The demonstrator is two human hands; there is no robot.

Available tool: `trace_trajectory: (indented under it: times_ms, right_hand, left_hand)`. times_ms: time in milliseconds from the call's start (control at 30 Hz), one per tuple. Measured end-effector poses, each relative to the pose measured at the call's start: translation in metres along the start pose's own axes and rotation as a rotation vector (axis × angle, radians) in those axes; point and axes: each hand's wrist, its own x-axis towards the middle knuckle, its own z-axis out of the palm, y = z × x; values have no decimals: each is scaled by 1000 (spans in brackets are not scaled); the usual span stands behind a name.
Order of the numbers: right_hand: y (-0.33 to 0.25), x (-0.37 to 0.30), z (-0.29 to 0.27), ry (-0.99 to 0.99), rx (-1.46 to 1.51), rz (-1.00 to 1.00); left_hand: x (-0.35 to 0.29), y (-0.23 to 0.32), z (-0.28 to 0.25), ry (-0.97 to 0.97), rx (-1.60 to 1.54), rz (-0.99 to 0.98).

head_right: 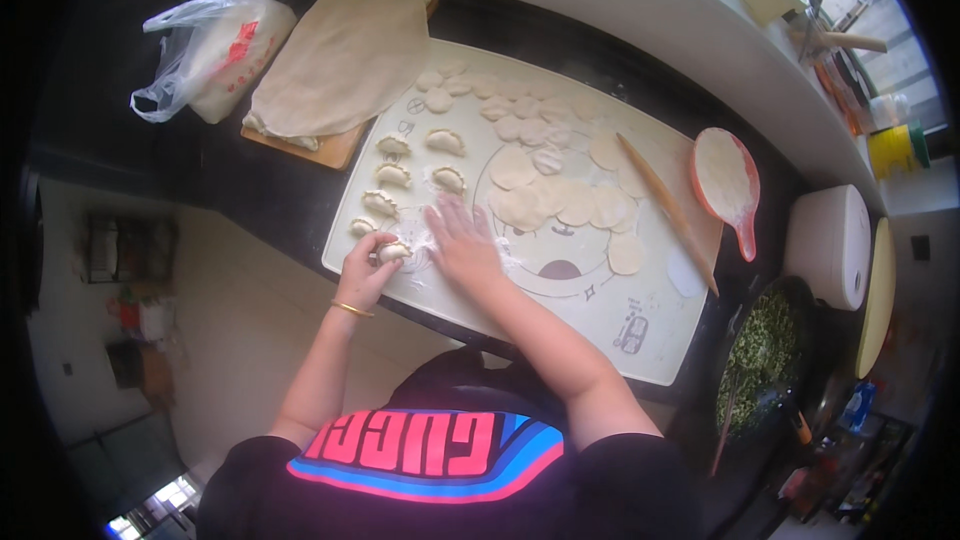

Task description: The person fills round dough wrappers with a green vegetable mixture using chopsticks, then folds and pleats the edges to seal each dumpling. Completed dumplings are placed on a silicone mat on the countertop.

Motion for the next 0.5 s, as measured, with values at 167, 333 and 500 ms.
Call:
trace_trajectory:
  times_ms: [167, 333, 500]
  right_hand:
    - [-8, -52, 3, -130, -11, -197]
    - [10, -27, -7, -153, -45, -98]
    - [24, -82, -27, -118, -47, -50]
  left_hand:
    - [31, 17, 19, -52, 448, 355]
    - [67, 29, 44, -187, 645, 352]
    - [75, 32, 51, -327, 724, 474]
